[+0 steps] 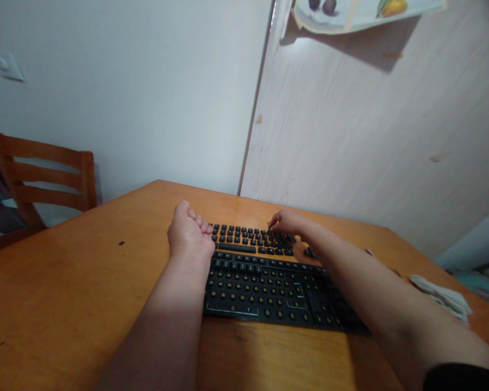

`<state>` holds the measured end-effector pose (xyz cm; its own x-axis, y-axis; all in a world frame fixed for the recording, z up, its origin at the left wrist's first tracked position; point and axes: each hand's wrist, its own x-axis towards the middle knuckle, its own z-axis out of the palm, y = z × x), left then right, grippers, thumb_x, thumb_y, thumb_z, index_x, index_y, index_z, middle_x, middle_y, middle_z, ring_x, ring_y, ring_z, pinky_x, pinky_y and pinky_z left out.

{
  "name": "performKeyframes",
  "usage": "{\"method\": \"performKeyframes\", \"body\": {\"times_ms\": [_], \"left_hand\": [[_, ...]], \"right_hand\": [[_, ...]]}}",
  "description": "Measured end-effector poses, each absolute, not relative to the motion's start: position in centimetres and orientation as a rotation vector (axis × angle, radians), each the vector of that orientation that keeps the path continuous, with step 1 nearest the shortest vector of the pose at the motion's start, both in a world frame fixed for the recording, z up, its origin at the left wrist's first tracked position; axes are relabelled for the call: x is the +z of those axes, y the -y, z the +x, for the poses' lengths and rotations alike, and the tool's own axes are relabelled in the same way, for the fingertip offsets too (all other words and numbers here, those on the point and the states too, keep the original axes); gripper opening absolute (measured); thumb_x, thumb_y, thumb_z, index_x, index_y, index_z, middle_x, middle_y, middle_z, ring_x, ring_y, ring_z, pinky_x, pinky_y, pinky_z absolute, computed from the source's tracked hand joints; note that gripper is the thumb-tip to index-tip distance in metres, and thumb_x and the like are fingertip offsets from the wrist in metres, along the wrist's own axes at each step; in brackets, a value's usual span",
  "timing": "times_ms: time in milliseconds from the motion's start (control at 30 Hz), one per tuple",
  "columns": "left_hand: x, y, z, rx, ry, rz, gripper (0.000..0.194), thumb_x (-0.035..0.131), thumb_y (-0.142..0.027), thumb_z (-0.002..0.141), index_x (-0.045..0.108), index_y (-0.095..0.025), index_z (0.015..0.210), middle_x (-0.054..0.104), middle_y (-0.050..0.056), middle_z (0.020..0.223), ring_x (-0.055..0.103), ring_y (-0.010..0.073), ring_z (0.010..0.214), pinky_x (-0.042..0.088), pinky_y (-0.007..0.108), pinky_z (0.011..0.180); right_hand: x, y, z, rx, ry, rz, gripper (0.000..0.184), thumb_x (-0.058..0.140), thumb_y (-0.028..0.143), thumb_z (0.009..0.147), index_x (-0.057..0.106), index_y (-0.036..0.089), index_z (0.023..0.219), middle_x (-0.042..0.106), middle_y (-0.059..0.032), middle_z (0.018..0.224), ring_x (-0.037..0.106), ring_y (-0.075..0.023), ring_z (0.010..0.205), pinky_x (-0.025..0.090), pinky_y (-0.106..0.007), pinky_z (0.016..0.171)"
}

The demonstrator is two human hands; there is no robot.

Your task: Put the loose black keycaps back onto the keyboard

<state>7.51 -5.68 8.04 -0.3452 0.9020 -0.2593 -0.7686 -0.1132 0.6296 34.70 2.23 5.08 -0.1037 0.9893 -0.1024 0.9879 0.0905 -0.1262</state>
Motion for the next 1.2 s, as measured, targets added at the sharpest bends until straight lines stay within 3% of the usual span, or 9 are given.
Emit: {"method": "performKeyframes", "body": {"times_ms": [367,667,900,1200], "left_hand": [[8.1,5.8,7.6,1.745,-0.840,0.224,0.039,0.054,-0.035,0.085,0.028,-0.022,0.060,0.025,-0.008,0.043,0.022,0.0076,0.034,0.020,0.024,0.038],[8.0,5.7,7.6,1.737,-0.841,0.226,0.039,0.052,-0.036,0.086,0.028,-0.022,0.059,0.024,-0.008,0.042,0.021,0.0080,0.034,0.021,0.024,0.038],[7.9,5.6,7.8,1.735,-0.818,0.224,0.040,0.053,-0.036,0.086,0.027,-0.022,0.058,0.025,-0.008,0.042,0.021,0.0076,0.034,0.020,0.024,0.037],[7.8,5.6,7.9,1.733,-0.809,0.215,0.040,0.053,-0.037,0.085,0.028,-0.022,0.058,0.024,-0.008,0.042,0.021,0.0075,0.034,0.019,0.024,0.037]], "right_hand": [[5.8,-1.6,34.0,0.193,2.335,-2.082,0.021,0.072,0.032,0.082,0.081,0.025,0.099,0.078,-0.0065,0.098,0.070,-0.0208,0.089,0.048,-0.027,0.074],[8.6,4.9,32.1,0.113,2.450,-1.848,0.027,0.062,0.039,0.089,0.078,0.025,0.106,0.077,-0.0050,0.088,0.065,-0.0175,0.072,0.040,-0.028,0.061],[8.7,12.1,30.4,0.015,2.659,-1.669,0.024,0.058,0.039,0.092,0.076,0.028,0.103,0.076,-0.0026,0.087,0.066,-0.0186,0.076,0.039,-0.028,0.064],[7.4,14.3,29.8,-0.153,2.746,-1.596,0.025,0.054,0.034,0.094,0.075,0.028,0.107,0.077,-0.0042,0.093,0.068,-0.0207,0.082,0.038,-0.029,0.064]]}}
